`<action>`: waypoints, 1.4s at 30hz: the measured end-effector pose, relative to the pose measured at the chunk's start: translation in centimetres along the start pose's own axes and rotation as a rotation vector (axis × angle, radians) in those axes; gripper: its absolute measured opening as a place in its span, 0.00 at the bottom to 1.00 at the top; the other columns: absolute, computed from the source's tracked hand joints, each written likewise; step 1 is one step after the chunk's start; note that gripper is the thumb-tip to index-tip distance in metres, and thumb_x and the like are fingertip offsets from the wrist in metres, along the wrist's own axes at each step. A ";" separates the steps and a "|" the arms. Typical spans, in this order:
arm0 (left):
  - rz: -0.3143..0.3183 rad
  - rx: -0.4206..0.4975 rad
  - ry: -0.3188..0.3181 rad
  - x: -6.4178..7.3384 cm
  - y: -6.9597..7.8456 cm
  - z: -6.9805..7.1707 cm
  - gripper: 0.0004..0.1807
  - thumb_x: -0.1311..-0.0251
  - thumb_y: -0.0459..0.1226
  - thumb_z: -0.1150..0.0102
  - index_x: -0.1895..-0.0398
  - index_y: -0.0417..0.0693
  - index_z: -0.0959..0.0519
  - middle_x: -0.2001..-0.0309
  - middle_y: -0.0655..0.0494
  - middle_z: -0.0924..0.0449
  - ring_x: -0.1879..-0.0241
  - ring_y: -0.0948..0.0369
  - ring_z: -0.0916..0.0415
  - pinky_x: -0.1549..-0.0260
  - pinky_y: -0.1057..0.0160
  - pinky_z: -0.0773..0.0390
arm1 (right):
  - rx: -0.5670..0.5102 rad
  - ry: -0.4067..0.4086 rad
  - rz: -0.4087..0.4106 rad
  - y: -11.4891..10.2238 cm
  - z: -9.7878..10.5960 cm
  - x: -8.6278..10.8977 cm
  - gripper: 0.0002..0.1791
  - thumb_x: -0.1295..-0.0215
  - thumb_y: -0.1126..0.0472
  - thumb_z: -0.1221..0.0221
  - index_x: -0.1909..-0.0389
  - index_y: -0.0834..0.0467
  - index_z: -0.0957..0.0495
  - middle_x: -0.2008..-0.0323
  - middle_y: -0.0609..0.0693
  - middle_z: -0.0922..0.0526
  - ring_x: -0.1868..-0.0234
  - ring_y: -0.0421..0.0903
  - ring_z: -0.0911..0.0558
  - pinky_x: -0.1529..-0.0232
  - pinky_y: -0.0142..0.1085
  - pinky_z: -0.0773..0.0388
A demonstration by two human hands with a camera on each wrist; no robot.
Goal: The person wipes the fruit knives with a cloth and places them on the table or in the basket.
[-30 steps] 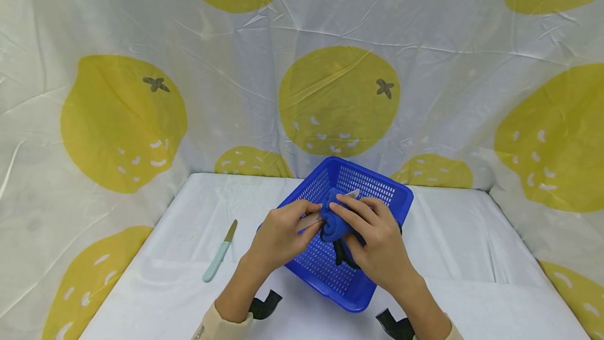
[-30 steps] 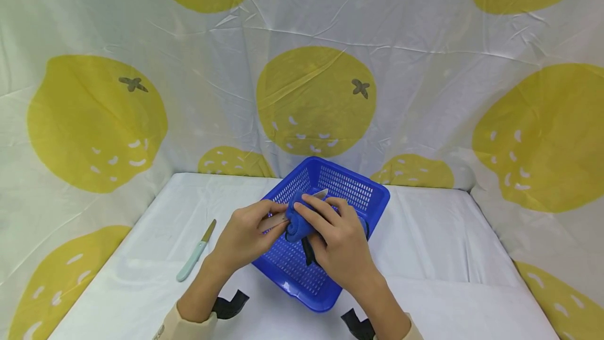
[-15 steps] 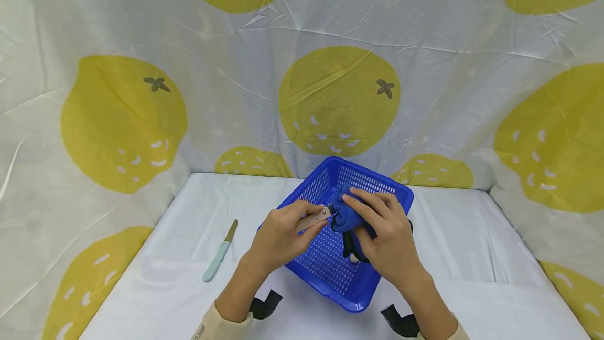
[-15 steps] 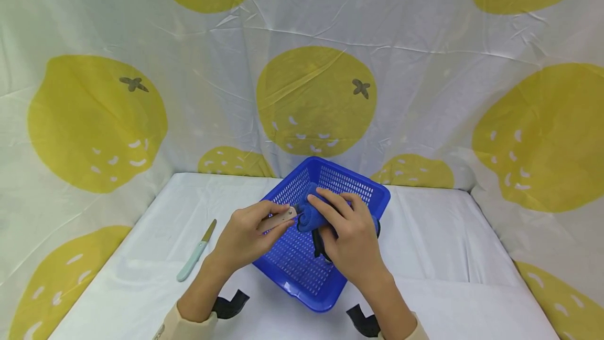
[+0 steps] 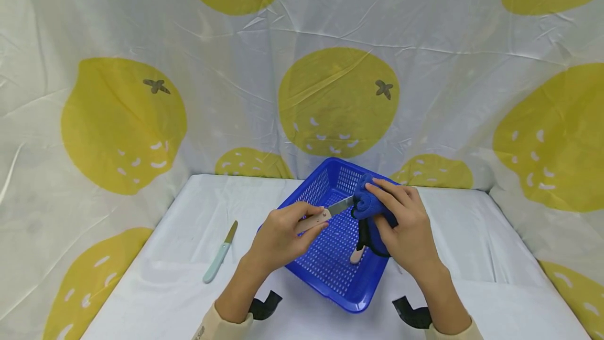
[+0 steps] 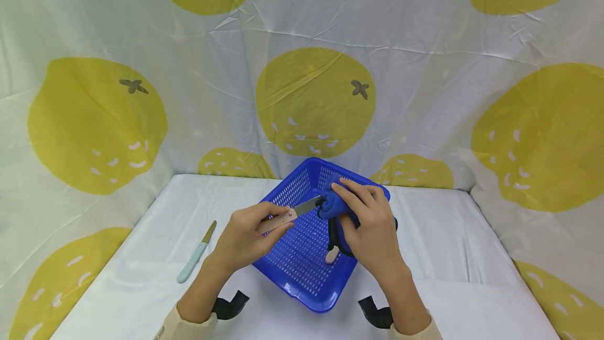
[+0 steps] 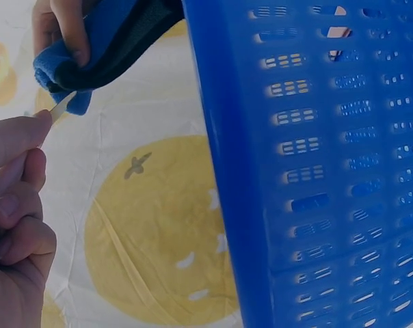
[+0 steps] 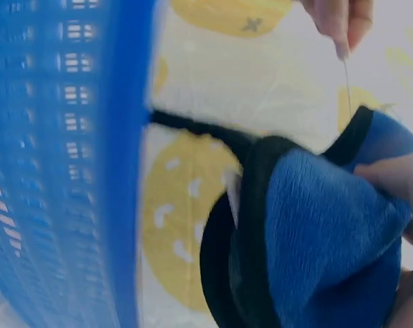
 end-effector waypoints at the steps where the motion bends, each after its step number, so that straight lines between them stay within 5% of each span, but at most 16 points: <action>1: 0.009 0.011 -0.003 0.0 -0.1 0.0 0.15 0.43 0.33 0.24 0.55 0.41 0.18 0.57 0.50 0.10 0.63 0.60 0.11 0.64 0.76 0.16 | -0.001 0.002 -0.006 0.3 0.2 0.0 0.32 0.43 0.76 0.33 0.37 0.50 0.17 0.37 0.51 0.18 0.44 0.53 0.25 0.41 0.30 0.27; 9: 0.058 0.046 -0.007 0.0 -0.7 -0.1 0.14 0.42 0.34 0.25 0.55 0.42 0.18 0.56 0.50 0.10 0.62 0.60 0.11 0.63 0.75 0.16 | 0.036 0.011 -0.034 1.4 1.5 -0.1 0.34 0.45 0.77 0.31 0.37 0.50 0.18 0.36 0.54 0.19 0.44 0.54 0.25 0.42 0.22 0.33; 19: 0.086 0.004 0.000 0.0 -1.1 0.0 0.14 0.42 0.35 0.25 0.55 0.43 0.17 0.55 0.52 0.10 0.61 0.61 0.11 0.64 0.74 0.15 | -0.004 -0.002 0.001 0.0 1.0 0.0 0.33 0.44 0.76 0.31 0.37 0.51 0.18 0.36 0.52 0.19 0.43 0.53 0.26 0.37 0.19 0.35; 33: 0.039 -0.008 0.009 0.1 -0.8 0.0 0.15 0.43 0.33 0.25 0.54 0.42 0.17 0.56 0.51 0.11 0.58 0.60 0.11 0.58 0.70 0.14 | -0.072 -0.066 0.196 -5.0 -2.2 0.6 0.31 0.43 0.69 0.32 0.36 0.50 0.18 0.37 0.49 0.17 0.42 0.54 0.23 0.37 0.43 0.29; 42: 0.023 -0.037 0.003 0.0 -0.3 0.0 0.16 0.44 0.30 0.25 0.53 0.41 0.17 0.58 0.50 0.12 0.59 0.60 0.12 0.57 0.68 0.14 | -0.003 -0.117 0.190 -5.4 -3.2 0.9 0.30 0.40 0.66 0.32 0.35 0.47 0.19 0.35 0.47 0.18 0.41 0.54 0.23 0.38 0.48 0.26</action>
Point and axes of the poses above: each hand's wrist, its own x-axis away from the middle knuckle, its own z-axis out of the back of the hand, y = z × x, the point moved 10 cm from there along -x, towards the middle knuckle
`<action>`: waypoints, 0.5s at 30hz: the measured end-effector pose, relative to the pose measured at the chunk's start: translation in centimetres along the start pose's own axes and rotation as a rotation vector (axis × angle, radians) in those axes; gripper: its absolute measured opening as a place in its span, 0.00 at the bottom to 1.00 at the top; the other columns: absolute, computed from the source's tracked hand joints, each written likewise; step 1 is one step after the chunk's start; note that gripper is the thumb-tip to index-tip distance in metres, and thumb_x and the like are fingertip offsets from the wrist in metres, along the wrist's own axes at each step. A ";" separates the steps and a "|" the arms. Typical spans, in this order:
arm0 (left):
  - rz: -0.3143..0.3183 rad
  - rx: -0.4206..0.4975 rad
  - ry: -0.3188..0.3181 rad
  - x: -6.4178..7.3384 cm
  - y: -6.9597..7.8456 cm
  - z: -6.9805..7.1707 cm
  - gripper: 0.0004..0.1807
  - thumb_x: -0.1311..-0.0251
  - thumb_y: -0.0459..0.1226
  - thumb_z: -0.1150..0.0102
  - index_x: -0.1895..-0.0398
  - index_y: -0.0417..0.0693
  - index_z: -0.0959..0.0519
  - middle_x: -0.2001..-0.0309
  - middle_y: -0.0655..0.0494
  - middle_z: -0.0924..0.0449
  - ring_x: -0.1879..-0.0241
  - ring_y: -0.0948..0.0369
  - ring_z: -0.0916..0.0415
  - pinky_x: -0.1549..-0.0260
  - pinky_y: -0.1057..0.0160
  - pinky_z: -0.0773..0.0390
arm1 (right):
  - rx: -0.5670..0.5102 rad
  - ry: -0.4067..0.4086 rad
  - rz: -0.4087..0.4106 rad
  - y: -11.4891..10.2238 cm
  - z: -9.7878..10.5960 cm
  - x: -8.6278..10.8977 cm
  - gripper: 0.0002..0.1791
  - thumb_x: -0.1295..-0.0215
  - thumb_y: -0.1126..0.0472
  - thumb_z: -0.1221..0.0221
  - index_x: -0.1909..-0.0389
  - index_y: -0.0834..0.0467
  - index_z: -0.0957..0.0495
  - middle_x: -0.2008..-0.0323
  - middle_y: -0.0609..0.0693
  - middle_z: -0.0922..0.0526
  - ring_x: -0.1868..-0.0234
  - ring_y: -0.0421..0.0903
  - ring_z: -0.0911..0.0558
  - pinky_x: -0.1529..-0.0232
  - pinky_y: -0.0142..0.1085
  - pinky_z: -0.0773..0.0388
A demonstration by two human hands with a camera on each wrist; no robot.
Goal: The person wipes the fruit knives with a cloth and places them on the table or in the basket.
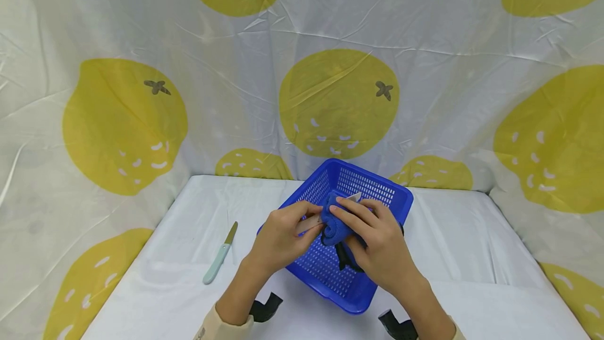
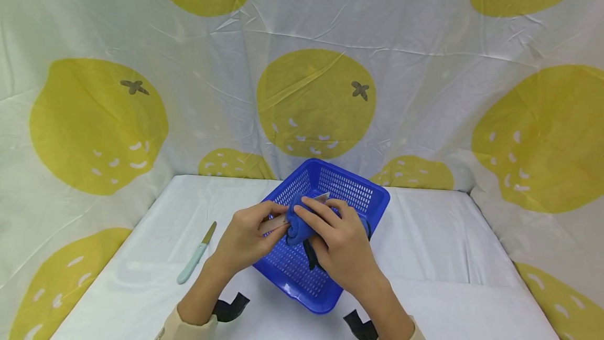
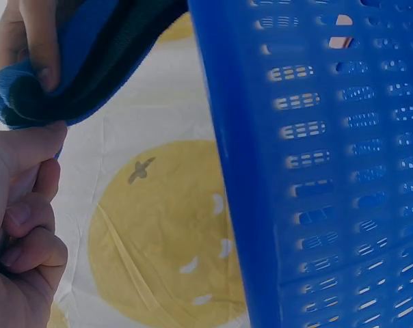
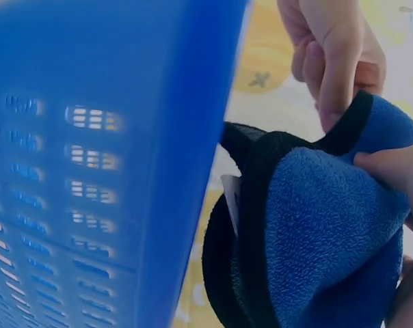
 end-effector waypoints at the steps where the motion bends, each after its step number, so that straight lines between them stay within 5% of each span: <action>1: -0.003 0.002 -0.001 0.0 0.1 0.0 0.16 0.43 0.30 0.26 0.53 0.41 0.18 0.58 0.50 0.11 0.59 0.60 0.12 0.57 0.69 0.14 | 0.003 0.005 -0.004 0.1 0.0 0.0 0.30 0.41 0.66 0.32 0.35 0.48 0.19 0.36 0.47 0.18 0.42 0.54 0.23 0.39 0.48 0.26; 15: -0.036 -0.006 0.016 -0.2 0.8 0.3 0.15 0.44 0.33 0.24 0.55 0.42 0.19 0.57 0.50 0.10 0.64 0.60 0.11 0.64 0.74 0.15 | 0.021 0.058 -0.101 2.1 1.4 0.0 0.29 0.41 0.69 0.31 0.37 0.49 0.17 0.37 0.50 0.17 0.43 0.54 0.23 0.42 0.51 0.21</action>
Point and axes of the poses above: each hand's wrist, its own x-axis away from the middle knuckle, its own z-axis out of the back of the hand, y = z × x, the point moved 10 cm from there along -x, towards the middle knuckle
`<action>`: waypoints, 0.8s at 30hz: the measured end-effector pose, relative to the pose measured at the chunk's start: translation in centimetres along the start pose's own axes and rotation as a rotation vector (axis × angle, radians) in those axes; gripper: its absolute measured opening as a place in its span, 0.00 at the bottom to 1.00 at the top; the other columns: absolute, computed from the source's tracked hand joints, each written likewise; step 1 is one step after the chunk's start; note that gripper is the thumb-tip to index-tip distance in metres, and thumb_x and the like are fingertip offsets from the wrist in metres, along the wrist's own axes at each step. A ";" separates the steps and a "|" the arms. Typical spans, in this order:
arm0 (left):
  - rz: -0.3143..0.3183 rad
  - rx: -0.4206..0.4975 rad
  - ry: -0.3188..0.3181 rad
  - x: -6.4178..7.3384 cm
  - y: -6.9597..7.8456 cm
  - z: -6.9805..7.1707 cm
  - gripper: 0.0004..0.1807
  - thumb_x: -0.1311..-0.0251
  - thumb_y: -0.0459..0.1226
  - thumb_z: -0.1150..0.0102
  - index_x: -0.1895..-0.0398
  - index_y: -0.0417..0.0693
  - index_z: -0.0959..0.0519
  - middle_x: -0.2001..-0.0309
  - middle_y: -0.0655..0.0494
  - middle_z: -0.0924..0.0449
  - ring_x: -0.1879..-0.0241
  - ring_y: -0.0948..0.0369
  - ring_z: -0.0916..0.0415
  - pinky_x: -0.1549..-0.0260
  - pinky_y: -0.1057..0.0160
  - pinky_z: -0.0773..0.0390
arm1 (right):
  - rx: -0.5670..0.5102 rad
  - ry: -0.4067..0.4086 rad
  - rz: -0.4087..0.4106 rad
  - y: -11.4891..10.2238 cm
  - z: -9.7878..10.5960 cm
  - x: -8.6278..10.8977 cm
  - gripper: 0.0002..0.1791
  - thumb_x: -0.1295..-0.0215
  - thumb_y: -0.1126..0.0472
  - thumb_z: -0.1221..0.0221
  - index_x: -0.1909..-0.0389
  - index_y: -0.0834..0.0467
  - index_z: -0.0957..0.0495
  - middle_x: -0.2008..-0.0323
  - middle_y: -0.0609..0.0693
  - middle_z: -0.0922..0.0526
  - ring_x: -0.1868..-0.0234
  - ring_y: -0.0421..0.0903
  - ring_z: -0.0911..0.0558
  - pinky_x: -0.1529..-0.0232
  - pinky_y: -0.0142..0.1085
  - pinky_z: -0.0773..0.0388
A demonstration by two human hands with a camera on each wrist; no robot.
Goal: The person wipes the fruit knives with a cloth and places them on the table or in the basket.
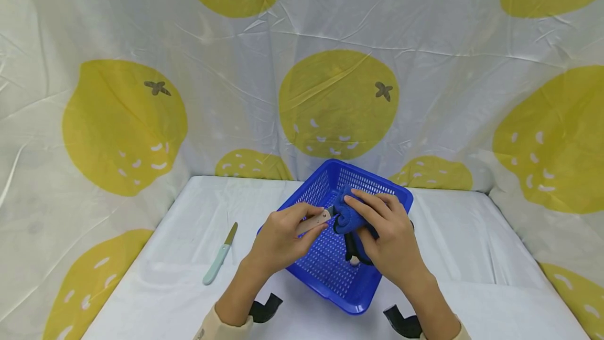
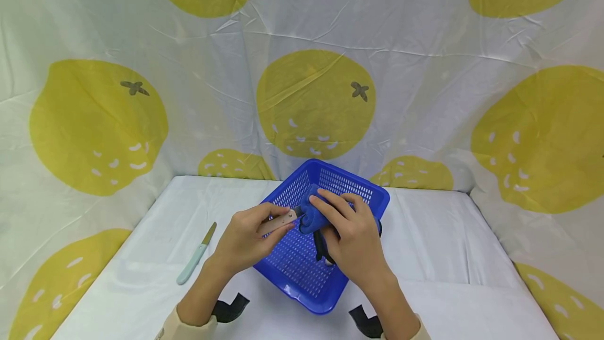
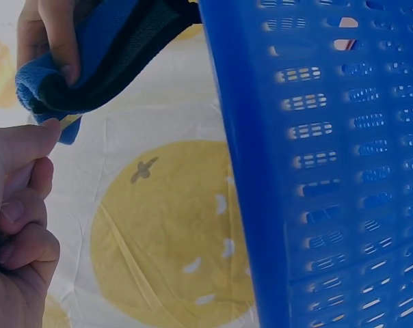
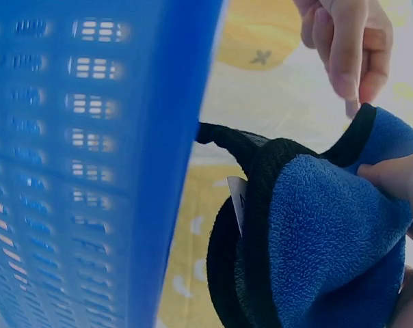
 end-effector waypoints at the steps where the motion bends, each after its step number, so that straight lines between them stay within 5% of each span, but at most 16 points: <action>1: 0.005 -0.001 -0.002 0.0 0.0 0.0 0.15 0.44 0.33 0.24 0.55 0.42 0.19 0.56 0.50 0.10 0.64 0.60 0.11 0.64 0.74 0.15 | 0.004 -0.004 -0.012 0.2 0.1 0.0 0.29 0.41 0.69 0.31 0.37 0.49 0.18 0.37 0.50 0.17 0.43 0.54 0.23 0.42 0.52 0.21; 14: 0.039 0.046 -0.048 0.2 -0.4 -0.4 0.15 0.43 0.33 0.24 0.56 0.45 0.20 0.57 0.52 0.11 0.62 0.62 0.12 0.64 0.74 0.15 | 0.029 0.068 -0.112 4.7 2.1 0.2 0.30 0.41 0.73 0.33 0.37 0.50 0.18 0.37 0.52 0.18 0.44 0.55 0.24 0.44 0.44 0.24; 24: 0.175 0.065 -0.073 0.4 -2.2 -0.3 0.13 0.39 0.36 0.28 0.53 0.49 0.19 0.57 0.57 0.12 0.63 0.66 0.15 0.63 0.72 0.15 | 0.041 0.109 -0.166 6.7 3.5 0.6 0.32 0.43 0.75 0.31 0.38 0.51 0.17 0.36 0.52 0.18 0.43 0.55 0.24 0.44 0.42 0.25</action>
Point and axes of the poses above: each hand's wrist, its own x-axis away from the middle knuckle, its own z-axis out of the back of the hand, y = z × x, the point moved 10 cm from there along -x, towards the middle knuckle
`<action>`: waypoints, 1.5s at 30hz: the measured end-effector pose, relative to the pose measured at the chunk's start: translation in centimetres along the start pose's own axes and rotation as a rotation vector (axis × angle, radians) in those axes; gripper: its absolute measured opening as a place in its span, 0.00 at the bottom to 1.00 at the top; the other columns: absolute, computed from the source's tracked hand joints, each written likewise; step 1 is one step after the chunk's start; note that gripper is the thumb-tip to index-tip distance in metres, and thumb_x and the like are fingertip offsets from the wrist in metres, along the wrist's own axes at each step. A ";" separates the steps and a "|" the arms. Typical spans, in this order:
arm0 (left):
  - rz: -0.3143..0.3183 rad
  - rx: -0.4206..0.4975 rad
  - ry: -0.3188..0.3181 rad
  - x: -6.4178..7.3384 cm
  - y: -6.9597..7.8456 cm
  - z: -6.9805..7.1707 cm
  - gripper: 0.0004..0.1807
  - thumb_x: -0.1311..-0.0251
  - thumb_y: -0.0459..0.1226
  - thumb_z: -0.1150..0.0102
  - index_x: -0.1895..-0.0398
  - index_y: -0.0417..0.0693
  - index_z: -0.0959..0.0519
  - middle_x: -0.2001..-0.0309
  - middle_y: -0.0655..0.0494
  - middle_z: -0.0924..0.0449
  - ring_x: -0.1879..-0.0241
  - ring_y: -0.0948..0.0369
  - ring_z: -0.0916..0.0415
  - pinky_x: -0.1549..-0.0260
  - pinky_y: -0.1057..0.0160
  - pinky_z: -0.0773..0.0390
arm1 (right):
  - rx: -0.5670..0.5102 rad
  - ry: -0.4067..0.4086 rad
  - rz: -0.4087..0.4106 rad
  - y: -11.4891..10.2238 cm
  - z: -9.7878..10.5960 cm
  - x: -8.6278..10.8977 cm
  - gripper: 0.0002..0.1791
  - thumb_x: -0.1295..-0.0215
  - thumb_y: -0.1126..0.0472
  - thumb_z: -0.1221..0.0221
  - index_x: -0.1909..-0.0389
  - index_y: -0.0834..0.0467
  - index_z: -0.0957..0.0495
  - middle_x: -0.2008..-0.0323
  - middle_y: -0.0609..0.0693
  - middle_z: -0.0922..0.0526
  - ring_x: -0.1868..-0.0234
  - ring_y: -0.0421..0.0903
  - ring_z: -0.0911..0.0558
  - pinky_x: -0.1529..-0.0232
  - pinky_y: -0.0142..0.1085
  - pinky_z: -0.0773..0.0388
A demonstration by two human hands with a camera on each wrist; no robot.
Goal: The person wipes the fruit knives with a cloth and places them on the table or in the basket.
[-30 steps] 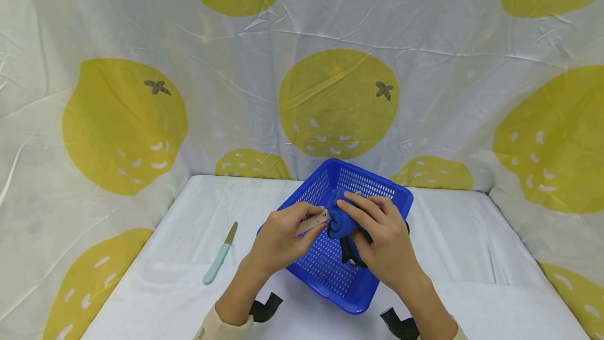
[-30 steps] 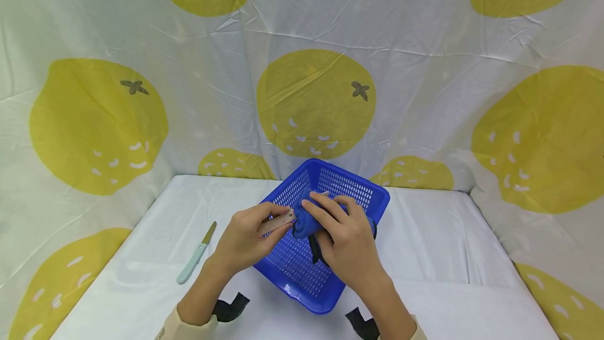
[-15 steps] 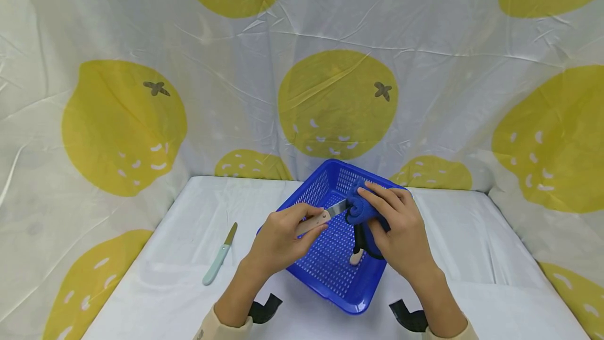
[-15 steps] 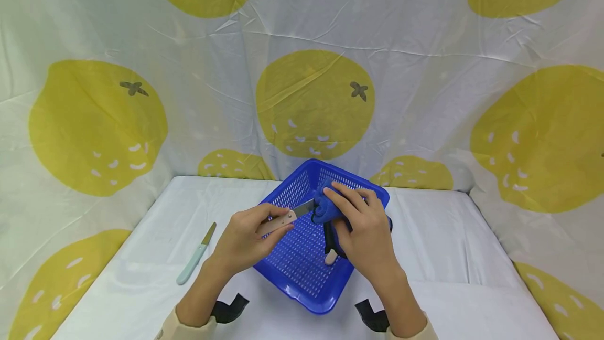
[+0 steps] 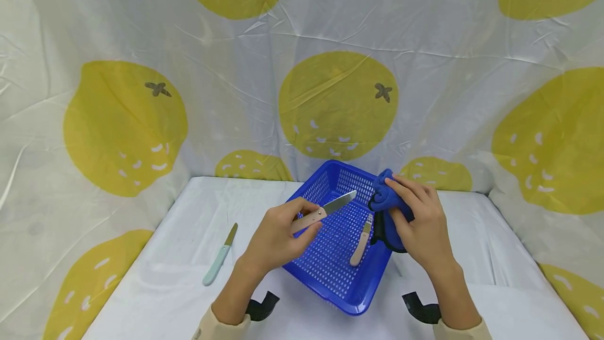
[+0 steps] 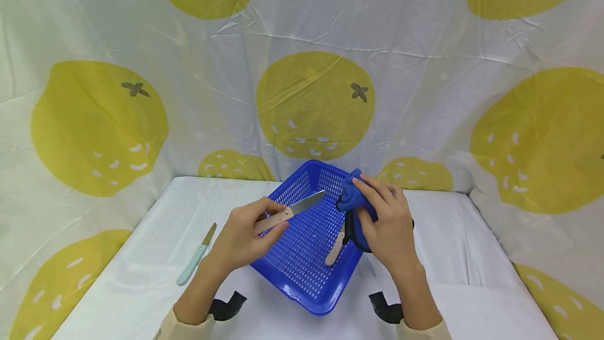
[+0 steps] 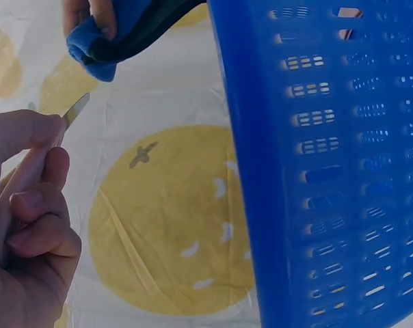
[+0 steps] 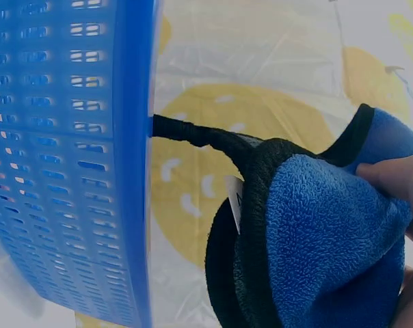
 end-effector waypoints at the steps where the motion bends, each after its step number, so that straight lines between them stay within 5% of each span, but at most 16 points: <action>1: 0.012 -0.001 0.003 0.0 -0.2 0.1 0.14 0.39 0.35 0.29 0.52 0.48 0.19 0.57 0.57 0.13 0.63 0.65 0.15 0.63 0.72 0.15 | 0.000 0.001 0.000 0.0 0.0 0.0 0.31 0.43 0.75 0.31 0.38 0.51 0.17 0.36 0.52 0.18 0.44 0.55 0.24 0.44 0.41 0.25; 9: 0.084 -0.130 0.028 0.0 -1.4 0.2 0.15 0.37 0.39 0.30 0.49 0.46 0.18 0.59 0.56 0.12 0.69 0.67 0.19 0.70 0.73 0.18 | -0.008 0.029 0.014 0.1 0.6 -0.1 0.31 0.45 0.76 0.30 0.39 0.52 0.16 0.38 0.53 0.17 0.47 0.54 0.24 0.44 0.35 0.29; 19: 0.248 -0.171 -0.036 0.4 -4.7 -1.4 0.19 0.31 0.41 0.35 0.40 0.47 0.22 0.54 0.53 0.15 0.62 0.63 0.20 0.64 0.67 0.17 | -0.010 0.026 0.019 0.3 1.0 -0.3 0.31 0.45 0.75 0.30 0.39 0.52 0.16 0.37 0.53 0.17 0.46 0.56 0.24 0.47 0.46 0.27; 25: 0.268 -0.227 -0.054 0.7 -6.0 -2.5 0.20 0.29 0.42 0.38 0.37 0.49 0.23 0.54 0.52 0.16 0.64 0.61 0.23 0.66 0.63 0.19 | -0.009 0.020 0.013 0.5 0.9 -0.4 0.31 0.44 0.75 0.31 0.39 0.52 0.16 0.37 0.53 0.17 0.45 0.56 0.24 0.47 0.47 0.27; 29: 0.330 -0.180 -0.160 1.2 -7.2 -4.0 0.28 0.26 0.49 0.42 0.27 0.51 0.31 0.39 0.50 0.21 0.43 0.54 0.21 0.45 0.52 0.17 | -0.006 0.009 0.008 0.5 0.7 -0.3 0.31 0.44 0.75 0.31 0.39 0.51 0.17 0.37 0.53 0.17 0.45 0.55 0.25 0.47 0.48 0.27; 32: 0.387 -0.161 -0.263 1.8 -7.9 -4.8 0.38 0.28 0.57 0.44 0.20 0.58 0.41 0.24 0.48 0.36 0.25 0.48 0.36 0.31 0.42 0.28 | -0.004 0.004 0.008 0.5 0.7 -0.3 0.31 0.44 0.75 0.31 0.39 0.51 0.16 0.37 0.52 0.17 0.45 0.55 0.25 0.47 0.47 0.27; 36: 0.376 -0.216 -0.292 1.8 -8.1 -4.5 0.45 0.34 0.65 0.43 0.17 0.67 0.46 0.17 0.51 0.49 0.20 0.45 0.46 0.29 0.36 0.34 | -0.003 0.002 0.011 0.4 0.7 -0.3 0.31 0.44 0.75 0.31 0.39 0.51 0.16 0.37 0.52 0.17 0.45 0.55 0.24 0.46 0.45 0.27; 45: 0.305 -0.426 -0.281 1.5 -7.9 -1.7 0.49 0.39 0.72 0.46 0.18 0.70 0.47 0.17 0.54 0.49 0.18 0.44 0.53 0.22 0.36 0.54 | -0.002 0.006 0.028 0.2 0.7 -0.3 0.31 0.45 0.75 0.31 0.40 0.52 0.16 0.37 0.53 0.17 0.46 0.56 0.24 0.46 0.41 0.28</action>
Point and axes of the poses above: each hand's wrist, its own x-axis away from the middle knuckle, its own z-axis out of the back of the hand, y = z × x, the point moved 10 cm from there along -x, towards the middle knuckle
